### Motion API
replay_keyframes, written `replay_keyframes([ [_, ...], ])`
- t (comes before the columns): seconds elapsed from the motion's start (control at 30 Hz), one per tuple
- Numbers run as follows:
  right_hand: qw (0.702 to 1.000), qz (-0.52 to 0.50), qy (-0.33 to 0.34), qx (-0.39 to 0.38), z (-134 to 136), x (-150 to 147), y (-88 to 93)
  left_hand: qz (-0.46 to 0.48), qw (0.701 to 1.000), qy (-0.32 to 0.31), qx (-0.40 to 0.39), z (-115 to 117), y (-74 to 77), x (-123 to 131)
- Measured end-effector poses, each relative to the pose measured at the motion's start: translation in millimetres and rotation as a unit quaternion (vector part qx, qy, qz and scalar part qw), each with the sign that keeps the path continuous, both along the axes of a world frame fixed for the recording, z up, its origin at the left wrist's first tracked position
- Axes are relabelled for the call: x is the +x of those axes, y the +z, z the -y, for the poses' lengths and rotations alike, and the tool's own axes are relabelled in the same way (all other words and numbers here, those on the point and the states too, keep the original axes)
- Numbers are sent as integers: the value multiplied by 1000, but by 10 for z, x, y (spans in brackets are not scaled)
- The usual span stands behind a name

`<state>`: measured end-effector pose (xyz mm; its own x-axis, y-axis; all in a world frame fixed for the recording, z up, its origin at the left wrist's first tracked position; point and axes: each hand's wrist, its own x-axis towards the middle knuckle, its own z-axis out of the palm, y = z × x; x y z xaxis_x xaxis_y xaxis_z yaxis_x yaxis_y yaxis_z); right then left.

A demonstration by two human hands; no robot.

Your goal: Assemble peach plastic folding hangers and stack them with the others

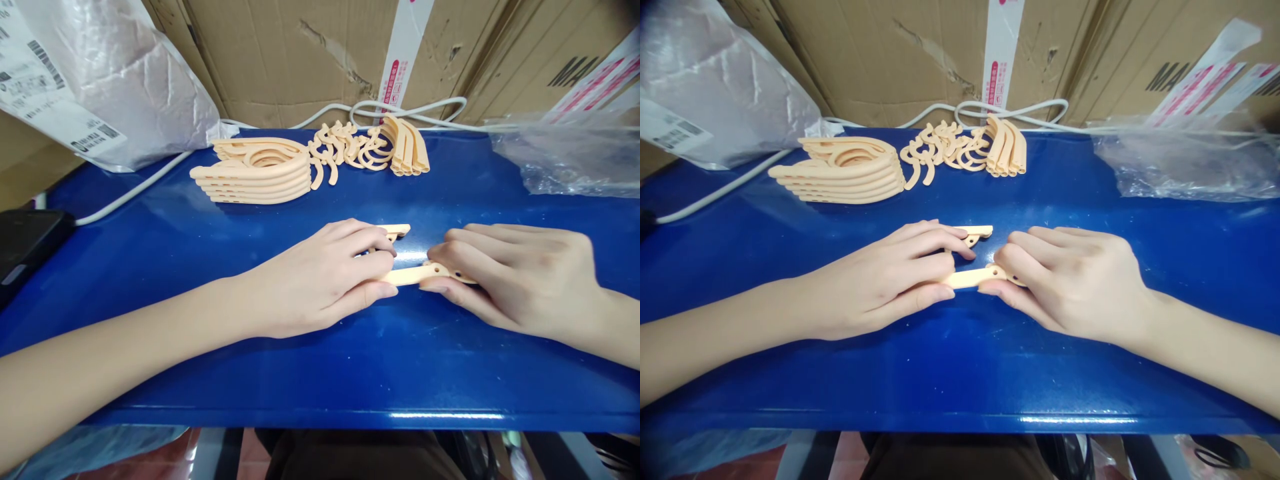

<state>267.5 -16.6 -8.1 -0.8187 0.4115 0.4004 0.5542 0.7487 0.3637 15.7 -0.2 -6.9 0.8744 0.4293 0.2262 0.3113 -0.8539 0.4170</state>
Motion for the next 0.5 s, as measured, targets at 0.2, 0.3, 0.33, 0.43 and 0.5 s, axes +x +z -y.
replay_keyframes([
  [0.2,999,-23,12,-30,-16,-8,2,3,1000,-1,-2,-8,15,-2],
  [0.3,998,-34,16,-48,-17,-15,10,3,1000,-1,-6,-11,10,2],
  [0.33,998,-37,18,-56,-18,-18,15,3,1000,-2,-5,-13,2,2],
  [0.43,995,-49,27,-77,-26,-23,24,11,1000,-5,5,-19,-31,-3],
  [0.5,994,-52,27,-89,-31,-17,19,17,1000,-6,11,-20,-49,-8],
])
